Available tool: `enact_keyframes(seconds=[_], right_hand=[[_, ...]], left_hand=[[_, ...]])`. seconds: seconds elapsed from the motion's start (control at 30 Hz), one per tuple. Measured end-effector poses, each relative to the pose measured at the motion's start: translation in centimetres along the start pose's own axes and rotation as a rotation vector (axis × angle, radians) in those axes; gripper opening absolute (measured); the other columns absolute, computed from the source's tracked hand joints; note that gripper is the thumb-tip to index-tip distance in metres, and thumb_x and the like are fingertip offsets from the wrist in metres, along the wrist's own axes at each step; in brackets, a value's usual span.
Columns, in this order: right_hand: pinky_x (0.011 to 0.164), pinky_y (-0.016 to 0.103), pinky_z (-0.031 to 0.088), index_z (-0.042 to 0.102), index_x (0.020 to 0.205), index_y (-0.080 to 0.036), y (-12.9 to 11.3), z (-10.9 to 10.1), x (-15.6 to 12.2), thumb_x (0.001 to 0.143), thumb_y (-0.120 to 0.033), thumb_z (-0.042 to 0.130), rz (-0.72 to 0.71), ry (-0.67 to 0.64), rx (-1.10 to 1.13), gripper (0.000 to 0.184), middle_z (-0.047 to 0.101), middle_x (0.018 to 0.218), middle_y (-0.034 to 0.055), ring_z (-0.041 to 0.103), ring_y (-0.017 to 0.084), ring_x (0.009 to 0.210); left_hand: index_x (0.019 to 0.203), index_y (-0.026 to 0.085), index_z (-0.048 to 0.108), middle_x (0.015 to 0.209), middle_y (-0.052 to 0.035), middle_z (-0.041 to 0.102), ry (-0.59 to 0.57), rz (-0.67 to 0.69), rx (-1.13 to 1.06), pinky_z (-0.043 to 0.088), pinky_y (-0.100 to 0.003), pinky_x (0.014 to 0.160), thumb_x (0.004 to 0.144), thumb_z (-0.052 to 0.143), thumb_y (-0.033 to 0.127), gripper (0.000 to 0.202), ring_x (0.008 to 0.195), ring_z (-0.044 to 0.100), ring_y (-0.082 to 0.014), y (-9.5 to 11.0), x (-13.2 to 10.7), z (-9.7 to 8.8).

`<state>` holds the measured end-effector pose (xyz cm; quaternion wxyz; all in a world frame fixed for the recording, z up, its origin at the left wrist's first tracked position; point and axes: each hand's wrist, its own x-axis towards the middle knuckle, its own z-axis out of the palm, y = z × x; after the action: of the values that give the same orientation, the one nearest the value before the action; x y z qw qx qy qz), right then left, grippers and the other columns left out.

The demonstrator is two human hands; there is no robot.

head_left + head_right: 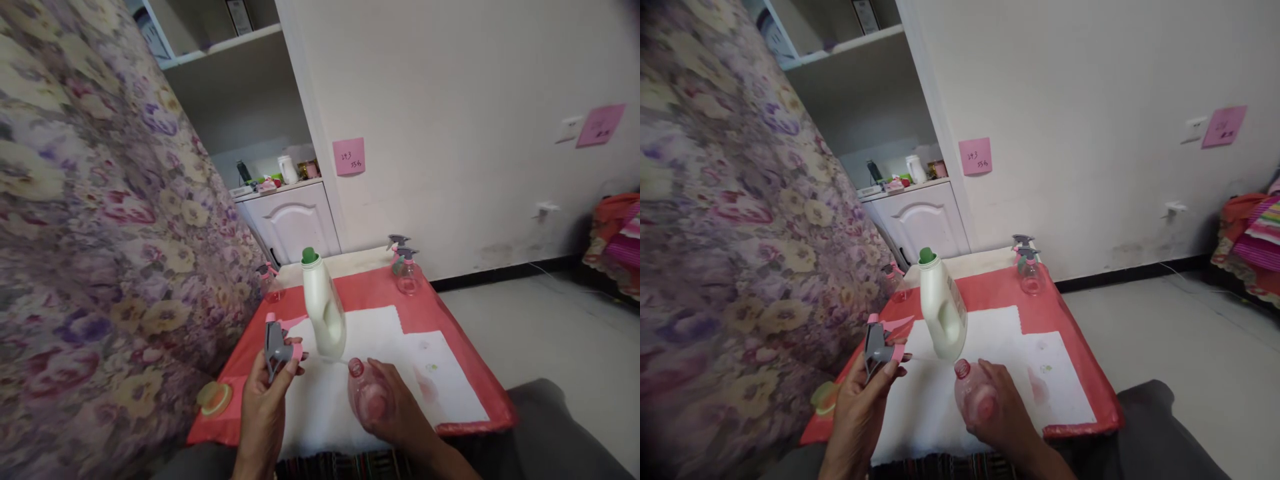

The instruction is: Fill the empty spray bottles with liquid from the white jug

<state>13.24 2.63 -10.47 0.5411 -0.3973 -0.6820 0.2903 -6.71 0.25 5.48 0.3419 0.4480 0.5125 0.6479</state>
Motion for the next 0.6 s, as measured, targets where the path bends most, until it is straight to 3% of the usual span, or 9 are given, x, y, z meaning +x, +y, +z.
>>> enact_keyframes(seconds=[0.17, 0.43, 0.6], right_hand=[[0.096, 0.048, 0.055, 0.045, 0.133, -0.022, -0.1, 0.1, 0.0, 0.072, -0.024, 0.068, 0.016, 0.031, -0.021, 0.065, 0.061, 0.119, 0.0113, 0.062, 0.031, 0.110], [0.103, 0.046, 0.050, 0.045, 0.134, -0.026, -0.3, 0.0, -0.3, 0.070, -0.027, 0.070, 0.134, -0.021, 0.043, 0.068, 0.059, 0.128, 0.0091, 0.058, 0.031, 0.119], [0.108, 0.047, 0.044, 0.042, 0.137, -0.025, 0.4, -0.1, -0.6, 0.075, -0.033, 0.064, 0.167, -0.058, 0.100, 0.066, 0.055, 0.136, 0.0108, 0.052, 0.032, 0.128]], left_hand=[[0.104, 0.020, 0.069, 0.097, -0.0039, 0.071, -0.076, -0.036, 0.094, 0.050, -0.025, 0.077, 0.069, 0.081, 0.034, 0.039, 0.087, 0.064, -0.0178, -0.1, 0.2, -1.1], [0.097, 0.018, 0.069, 0.091, -0.0037, 0.072, 0.007, -0.058, -0.021, 0.053, -0.025, 0.073, 0.064, 0.084, 0.030, 0.039, 0.080, 0.066, -0.0173, -0.1, 0.2, -3.1], [0.105, 0.019, 0.068, 0.088, 0.0010, 0.071, 0.163, -0.084, -0.263, 0.056, -0.023, 0.073, 0.062, 0.085, 0.028, 0.047, 0.075, 0.066, -0.0124, -0.8, 1.2, -5.3]])
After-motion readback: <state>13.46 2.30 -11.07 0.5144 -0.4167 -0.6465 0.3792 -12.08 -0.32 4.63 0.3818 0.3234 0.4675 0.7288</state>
